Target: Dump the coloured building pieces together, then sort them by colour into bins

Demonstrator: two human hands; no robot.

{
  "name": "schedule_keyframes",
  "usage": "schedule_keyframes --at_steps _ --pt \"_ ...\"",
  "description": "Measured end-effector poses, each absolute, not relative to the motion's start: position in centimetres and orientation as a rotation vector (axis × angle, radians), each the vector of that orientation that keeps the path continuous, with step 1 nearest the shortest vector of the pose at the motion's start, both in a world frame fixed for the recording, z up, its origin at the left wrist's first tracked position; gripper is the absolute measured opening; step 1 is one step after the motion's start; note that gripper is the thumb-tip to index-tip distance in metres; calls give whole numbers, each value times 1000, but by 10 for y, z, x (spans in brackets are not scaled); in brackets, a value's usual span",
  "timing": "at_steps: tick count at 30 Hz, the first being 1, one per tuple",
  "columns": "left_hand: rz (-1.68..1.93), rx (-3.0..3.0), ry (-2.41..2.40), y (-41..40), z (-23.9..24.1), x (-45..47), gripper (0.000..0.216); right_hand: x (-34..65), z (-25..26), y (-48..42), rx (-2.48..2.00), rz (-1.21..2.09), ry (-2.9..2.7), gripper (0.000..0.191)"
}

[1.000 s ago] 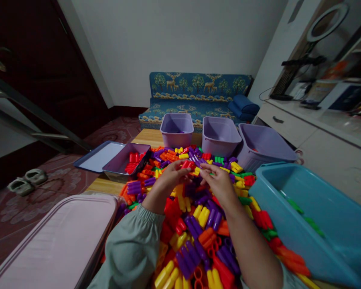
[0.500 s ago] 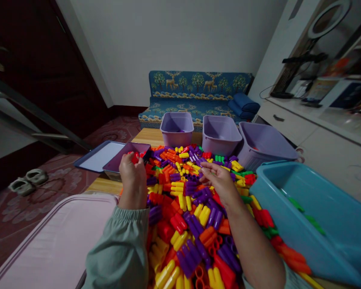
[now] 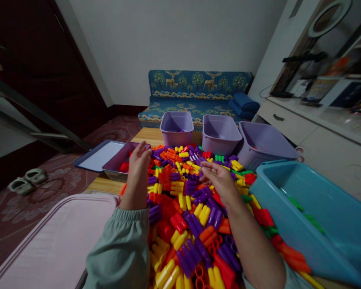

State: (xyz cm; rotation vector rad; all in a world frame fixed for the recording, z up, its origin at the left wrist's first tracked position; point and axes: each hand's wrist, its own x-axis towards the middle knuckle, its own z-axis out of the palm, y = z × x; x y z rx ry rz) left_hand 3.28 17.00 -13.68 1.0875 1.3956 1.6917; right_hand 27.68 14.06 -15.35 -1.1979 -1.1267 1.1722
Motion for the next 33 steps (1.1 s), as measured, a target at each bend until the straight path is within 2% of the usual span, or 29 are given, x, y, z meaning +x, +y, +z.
schedule_keyframes --at_steps 4,6,11,15,21,27,29,33 --pt "863 1806 1617 161 -127 49 35 277 -156 142 -1210 1167 -1145 47" --pt "491 2090 1774 154 -125 51 40 277 -157 142 -1219 1159 -1152 46" --pt "73 2349 1830 152 -134 49 59 276 -156 141 -1212 1166 -1162 44" --pt "97 2450 1754 158 -142 52 71 275 -148 138 -1209 1211 -1163 43" --pt "166 2371 1782 160 -142 55 57 274 -144 137 -1220 1242 -1147 40" --pt "103 2388 1817 160 -147 56 59 273 -144 137 -1225 1264 -1162 37" --pt "194 2334 1795 162 -148 57 55 273 -145 137 -1229 1257 -1177 36" --pt "652 2077 1572 162 -142 67 29 274 -147 137 -1227 1248 -1208 38"
